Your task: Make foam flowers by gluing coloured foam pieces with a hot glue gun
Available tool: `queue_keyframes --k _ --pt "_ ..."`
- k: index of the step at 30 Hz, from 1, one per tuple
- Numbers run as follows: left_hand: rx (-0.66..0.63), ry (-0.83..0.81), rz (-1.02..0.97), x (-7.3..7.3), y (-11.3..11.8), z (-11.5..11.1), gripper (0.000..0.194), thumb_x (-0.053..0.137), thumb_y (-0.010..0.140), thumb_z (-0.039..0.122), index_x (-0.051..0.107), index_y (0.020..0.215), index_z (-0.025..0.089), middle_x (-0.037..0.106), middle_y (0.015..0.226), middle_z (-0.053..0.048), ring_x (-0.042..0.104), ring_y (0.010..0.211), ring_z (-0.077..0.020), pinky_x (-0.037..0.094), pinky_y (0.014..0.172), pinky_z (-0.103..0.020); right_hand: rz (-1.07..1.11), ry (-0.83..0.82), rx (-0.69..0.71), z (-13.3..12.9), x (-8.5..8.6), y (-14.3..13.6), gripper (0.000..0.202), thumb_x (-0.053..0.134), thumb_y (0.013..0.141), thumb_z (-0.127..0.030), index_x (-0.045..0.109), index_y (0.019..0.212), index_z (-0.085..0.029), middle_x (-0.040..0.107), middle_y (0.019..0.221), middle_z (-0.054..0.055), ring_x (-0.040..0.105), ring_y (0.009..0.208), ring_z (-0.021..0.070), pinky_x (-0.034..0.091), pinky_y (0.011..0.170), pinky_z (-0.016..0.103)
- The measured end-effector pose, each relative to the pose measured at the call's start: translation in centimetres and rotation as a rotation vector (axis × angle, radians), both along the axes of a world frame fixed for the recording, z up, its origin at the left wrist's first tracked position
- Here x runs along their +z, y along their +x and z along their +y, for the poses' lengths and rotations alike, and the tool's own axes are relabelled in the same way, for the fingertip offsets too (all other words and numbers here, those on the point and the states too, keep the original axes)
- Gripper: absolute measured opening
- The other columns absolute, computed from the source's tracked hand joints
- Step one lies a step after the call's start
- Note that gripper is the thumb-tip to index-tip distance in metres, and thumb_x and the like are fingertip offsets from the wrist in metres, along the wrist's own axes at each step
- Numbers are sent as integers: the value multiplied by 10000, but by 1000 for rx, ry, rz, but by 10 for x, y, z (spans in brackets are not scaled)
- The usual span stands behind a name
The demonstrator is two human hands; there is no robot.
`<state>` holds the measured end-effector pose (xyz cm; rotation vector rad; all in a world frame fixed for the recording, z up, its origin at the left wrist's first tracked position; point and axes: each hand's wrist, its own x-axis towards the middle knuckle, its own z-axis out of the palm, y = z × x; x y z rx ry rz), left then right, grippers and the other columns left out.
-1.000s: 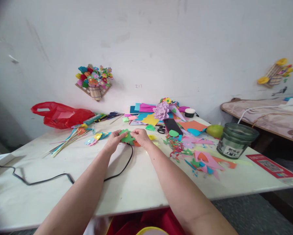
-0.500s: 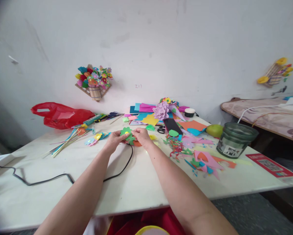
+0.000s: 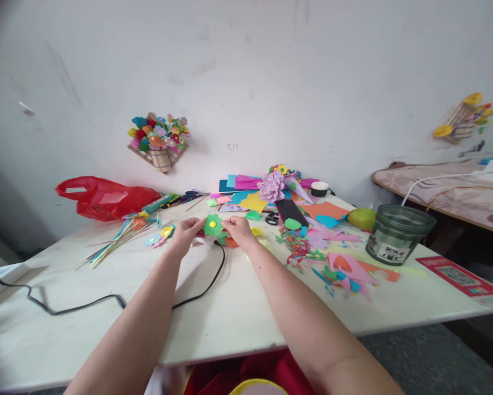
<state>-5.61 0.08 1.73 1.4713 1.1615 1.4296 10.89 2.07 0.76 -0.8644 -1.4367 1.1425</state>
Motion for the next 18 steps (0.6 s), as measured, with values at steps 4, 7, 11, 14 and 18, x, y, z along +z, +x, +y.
queue_keyframes --k 4,7,11,14,18 --pt "170 67 103 4 -17 4 365 594 600 490 564 614 127 540 474 -4 519 435 -100 429 451 -205 -38 31 16 2 -3 1 206 549 646 -328 604 654 -130 624 656 39 551 589 110 386 465 190" --pt "283 95 66 6 -33 6 367 597 589 488 579 640 125 543 467 -5 520 431 -101 430 445 -205 -55 31 -14 3 -5 1 183 541 648 -306 601 630 -134 624 646 42 549 573 110 384 447 187" --pt "376 39 -52 6 -50 7 353 611 566 464 567 651 124 538 453 4 523 420 -102 446 450 -218 -62 -5 -58 2 -4 1 144 531 647 -279 579 630 -144 632 665 35 554 556 108 394 441 193" --pt "455 -44 -157 4 -60 9 304 612 569 411 536 663 132 525 441 15 538 426 -113 458 467 -237 -77 -25 -95 0 0 1 112 517 651 -240 568 641 -140 628 642 31 544 522 100 398 443 195" --pt "598 -93 -203 0 -83 10 234 562 606 371 502 653 150 509 444 14 554 450 -131 442 459 -248 -64 -30 -130 -2 3 2 100 494 667 -218 554 652 -140 626 631 36 538 497 96 403 444 197"
